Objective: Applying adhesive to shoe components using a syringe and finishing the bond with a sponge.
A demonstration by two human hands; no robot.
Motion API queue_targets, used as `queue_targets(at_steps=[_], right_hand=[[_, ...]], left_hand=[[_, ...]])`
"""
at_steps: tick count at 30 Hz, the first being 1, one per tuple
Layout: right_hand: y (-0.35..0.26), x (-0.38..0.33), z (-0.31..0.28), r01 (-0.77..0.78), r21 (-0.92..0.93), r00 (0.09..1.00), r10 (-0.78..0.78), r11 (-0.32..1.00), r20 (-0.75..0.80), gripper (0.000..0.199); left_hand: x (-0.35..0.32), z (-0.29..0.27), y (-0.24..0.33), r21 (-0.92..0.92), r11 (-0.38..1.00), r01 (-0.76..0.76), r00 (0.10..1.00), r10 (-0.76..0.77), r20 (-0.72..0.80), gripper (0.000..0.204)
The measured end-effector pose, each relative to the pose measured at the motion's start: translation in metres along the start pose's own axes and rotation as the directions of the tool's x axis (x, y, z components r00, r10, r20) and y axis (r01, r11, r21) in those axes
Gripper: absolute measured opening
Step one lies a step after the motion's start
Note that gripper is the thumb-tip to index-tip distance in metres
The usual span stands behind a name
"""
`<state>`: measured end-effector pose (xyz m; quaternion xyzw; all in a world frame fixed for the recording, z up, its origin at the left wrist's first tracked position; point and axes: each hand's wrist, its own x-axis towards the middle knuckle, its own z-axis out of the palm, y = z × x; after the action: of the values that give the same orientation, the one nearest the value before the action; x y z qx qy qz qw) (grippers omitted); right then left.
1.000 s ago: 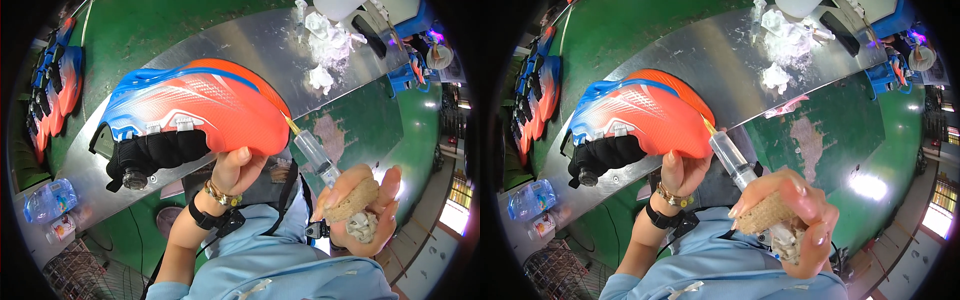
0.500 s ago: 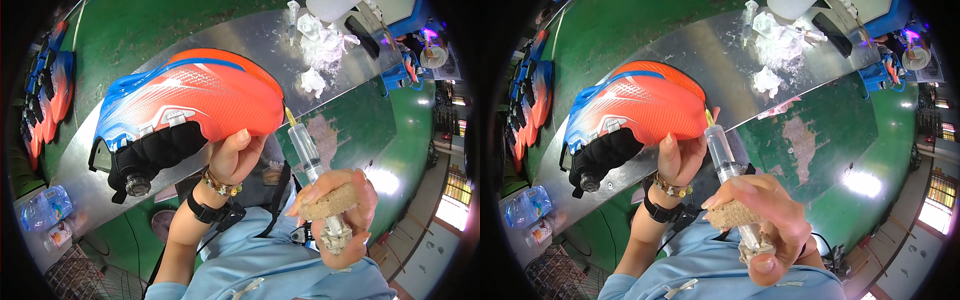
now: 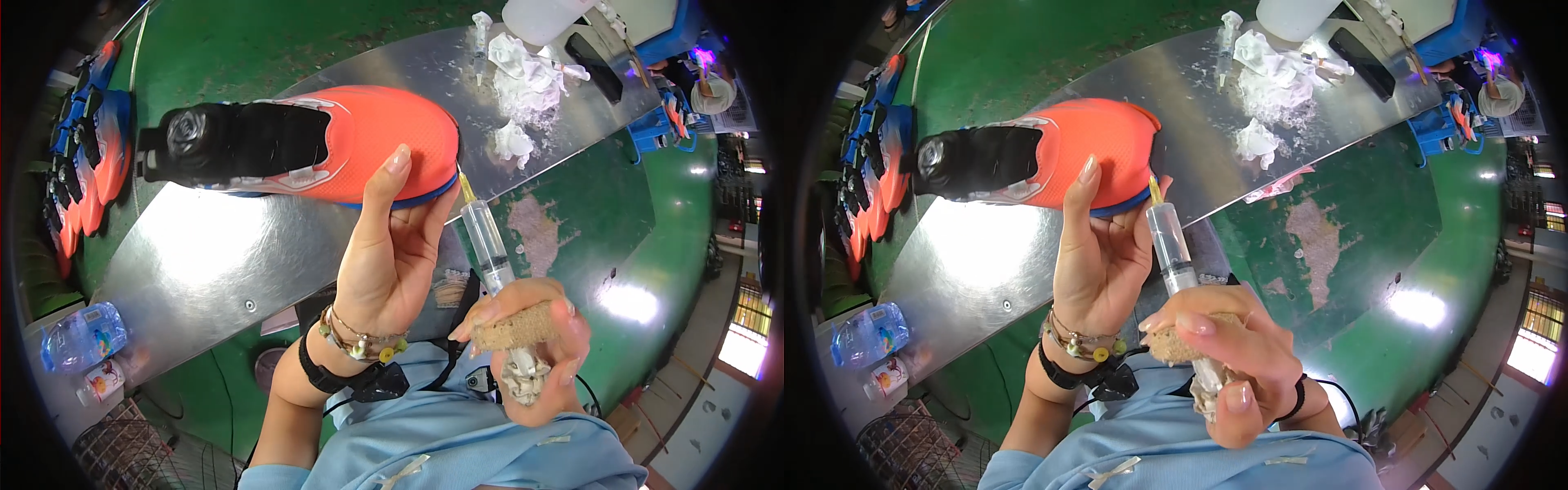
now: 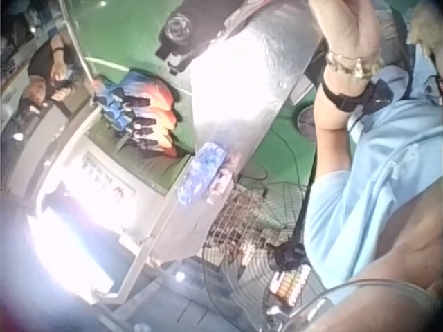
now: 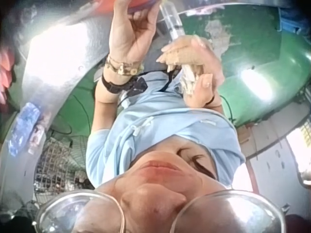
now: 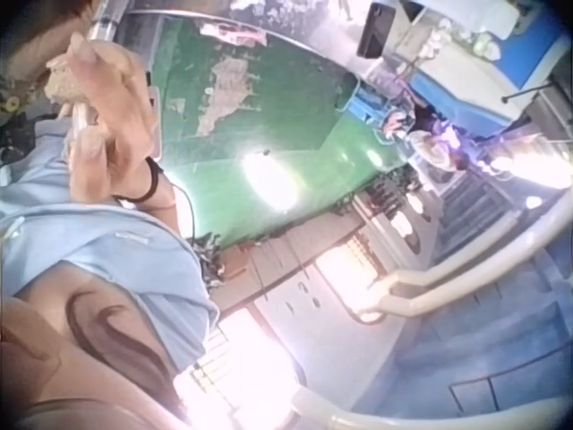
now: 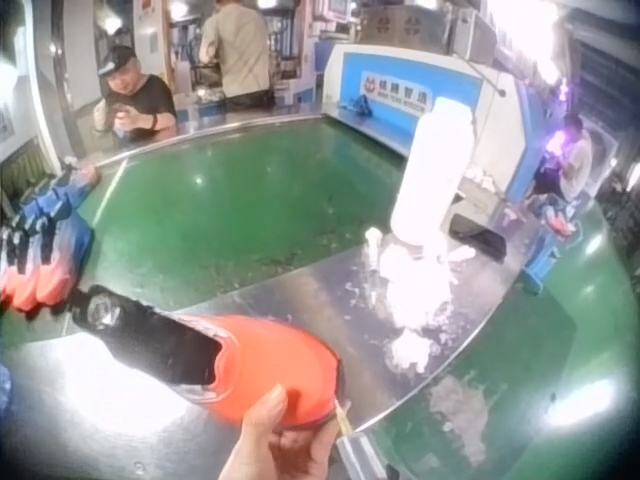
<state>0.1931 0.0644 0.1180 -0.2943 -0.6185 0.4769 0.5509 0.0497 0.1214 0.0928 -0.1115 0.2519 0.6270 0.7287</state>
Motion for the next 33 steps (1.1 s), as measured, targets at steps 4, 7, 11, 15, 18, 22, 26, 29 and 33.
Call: queue_targets(at_steps=[4, 7, 11, 15, 18, 22, 26, 29, 33], right_hand=[[0.006, -0.003, -0.010, -0.009, -0.010, 0.997, 0.010, 1.000, 0.071, 0.041], [0.018, -0.007, -0.009, 0.043, -0.009, 0.995, -0.042, 0.999, 0.086, 0.039], [0.029, -0.011, 0.001, 0.100, 0.019, 0.995, -0.101, 0.995, 0.025, 0.038], [0.031, -0.008, -0.001, 0.140, -0.005, 0.990, -0.140, 0.990, -0.016, 0.040], [0.030, -0.004, -0.017, 0.196, -0.079, 0.971, -0.205, 0.977, -0.126, 0.042], [0.019, 0.005, -0.043, 0.202, -0.083, 0.952, -0.215, 0.976, -0.217, 0.048], [0.030, -0.001, -0.062, 0.021, -0.099, 0.954, -0.049, 0.995, -0.295, 0.039], [0.035, -0.012, -0.064, -0.039, -0.021, 0.905, 0.026, 0.999, -0.424, 0.033], [0.058, 0.001, -0.060, -0.047, 0.008, 0.890, 0.045, 0.999, -0.455, 0.030]], left_hand=[[-0.004, 0.006, 0.001, 0.011, 1.000, -0.018, 1.000, 0.018, -0.023, 0.029], [-0.003, 0.006, 0.003, 0.025, 1.000, -0.010, 0.998, 0.011, -0.063, 0.031], [-0.003, 0.013, 0.006, 0.048, 0.998, -0.031, 0.998, 0.033, -0.058, 0.032], [0.002, 0.013, 0.006, 0.039, 0.999, 0.002, 0.999, 0.000, -0.045, 0.031], [0.012, -0.003, 0.009, 0.233, 0.972, 0.019, 0.996, 0.001, -0.088, 0.031], [0.009, -0.031, 0.109, 0.368, 0.924, 0.104, 0.970, -0.012, -0.244, 0.042], [0.060, -0.104, 0.327, 0.364, 0.854, -0.373, 0.928, 0.351, 0.126, 0.055], [0.058, -0.131, 0.358, 0.558, 0.638, -0.530, 0.807, 0.582, 0.101, 0.056], [0.049, -0.128, 0.346, 0.844, 0.116, -0.524, 0.427, 0.893, 0.142, 0.050]])
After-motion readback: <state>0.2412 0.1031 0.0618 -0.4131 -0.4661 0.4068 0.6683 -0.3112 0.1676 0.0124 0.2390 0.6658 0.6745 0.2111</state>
